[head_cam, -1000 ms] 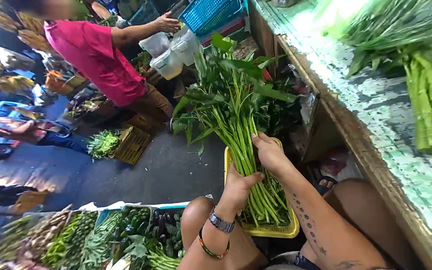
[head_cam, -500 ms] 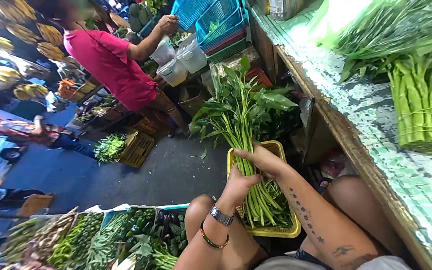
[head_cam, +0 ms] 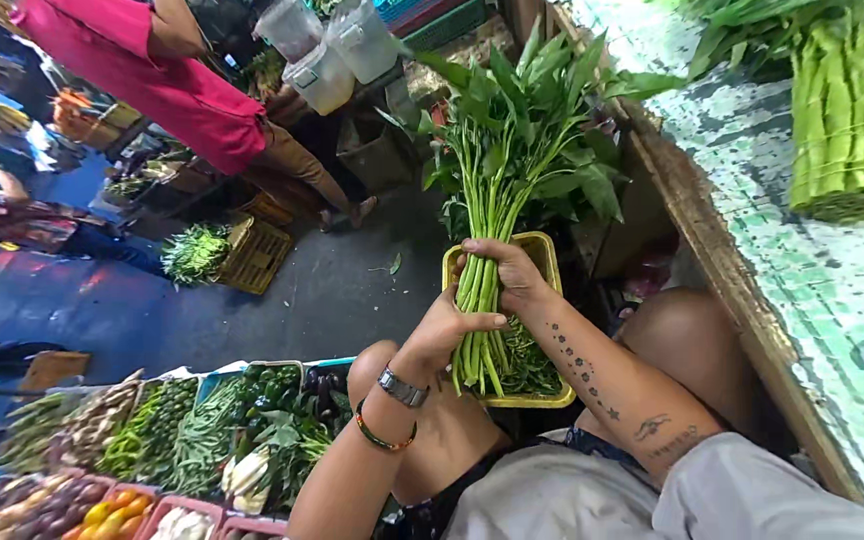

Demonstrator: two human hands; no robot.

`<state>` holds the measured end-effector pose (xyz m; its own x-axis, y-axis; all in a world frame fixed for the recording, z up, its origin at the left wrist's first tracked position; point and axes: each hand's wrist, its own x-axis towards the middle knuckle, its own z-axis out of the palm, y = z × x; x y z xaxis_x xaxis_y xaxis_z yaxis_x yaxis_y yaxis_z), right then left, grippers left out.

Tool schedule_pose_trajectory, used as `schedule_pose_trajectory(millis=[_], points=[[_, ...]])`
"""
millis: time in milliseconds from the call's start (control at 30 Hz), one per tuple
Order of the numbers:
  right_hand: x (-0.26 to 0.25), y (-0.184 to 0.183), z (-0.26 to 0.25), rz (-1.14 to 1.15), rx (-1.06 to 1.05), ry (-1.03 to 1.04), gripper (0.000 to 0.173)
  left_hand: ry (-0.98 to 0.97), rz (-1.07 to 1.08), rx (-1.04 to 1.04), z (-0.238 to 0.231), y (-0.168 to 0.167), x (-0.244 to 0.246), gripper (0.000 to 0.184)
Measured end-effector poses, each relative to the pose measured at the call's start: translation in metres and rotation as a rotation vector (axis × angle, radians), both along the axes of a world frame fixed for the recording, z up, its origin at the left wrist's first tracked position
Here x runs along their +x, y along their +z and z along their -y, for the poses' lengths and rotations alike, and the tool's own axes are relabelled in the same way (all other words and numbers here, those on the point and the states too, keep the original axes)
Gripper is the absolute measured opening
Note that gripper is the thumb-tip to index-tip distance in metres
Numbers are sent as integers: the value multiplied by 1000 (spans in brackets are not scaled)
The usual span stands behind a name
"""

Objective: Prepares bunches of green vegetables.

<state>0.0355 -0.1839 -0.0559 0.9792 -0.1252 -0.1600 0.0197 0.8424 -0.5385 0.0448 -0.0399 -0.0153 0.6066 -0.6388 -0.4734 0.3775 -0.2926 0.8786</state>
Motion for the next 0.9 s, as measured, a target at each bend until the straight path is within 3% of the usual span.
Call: schedule_pose_trajectory(millis=[133, 200, 267, 300, 400, 500, 600, 733, 767, 833, 900], points=[[-2, 1, -5, 72, 14, 83, 31, 68, 13, 49, -1, 5, -10, 43], [1, 0, 0, 71, -70, 164, 46, 29, 200, 258, -5, 15, 1, 42], [4, -9, 10, -32, -327, 224, 70, -91, 556, 615, -12, 31, 26, 47], [3, -19, 15, -70, -476, 274, 75, -143, 723, 782, -17, 36, 42, 51], [-13, -38, 12, -106, -954, 526, 67, -295, 1114, 1216, -30, 47, 86, 50], [-25, -25, -10, 55, -1236, 691, 66, -462, 1374, 1385, -37, 57, 104, 35], [-32, 1, -27, 193, -1463, 348, 59, -640, 1571, 1421, -37, 54, 95, 27], [1, 2, -42, 250, -1938, -259, 114, -778, 1733, 1293, -34, 64, 52, 26], [8, -7, -40, 266, -1972, -356, 111, -793, 1766, 1243, -28, 68, 36, 26], [14, -21, -35, 301, -1951, -452, 74, -837, 1797, 1227, -20, 78, 11, 27], [1, -15, -28, 301, -1855, -249, 58, -904, 1814, 1179, -21, 82, 6, 31]])
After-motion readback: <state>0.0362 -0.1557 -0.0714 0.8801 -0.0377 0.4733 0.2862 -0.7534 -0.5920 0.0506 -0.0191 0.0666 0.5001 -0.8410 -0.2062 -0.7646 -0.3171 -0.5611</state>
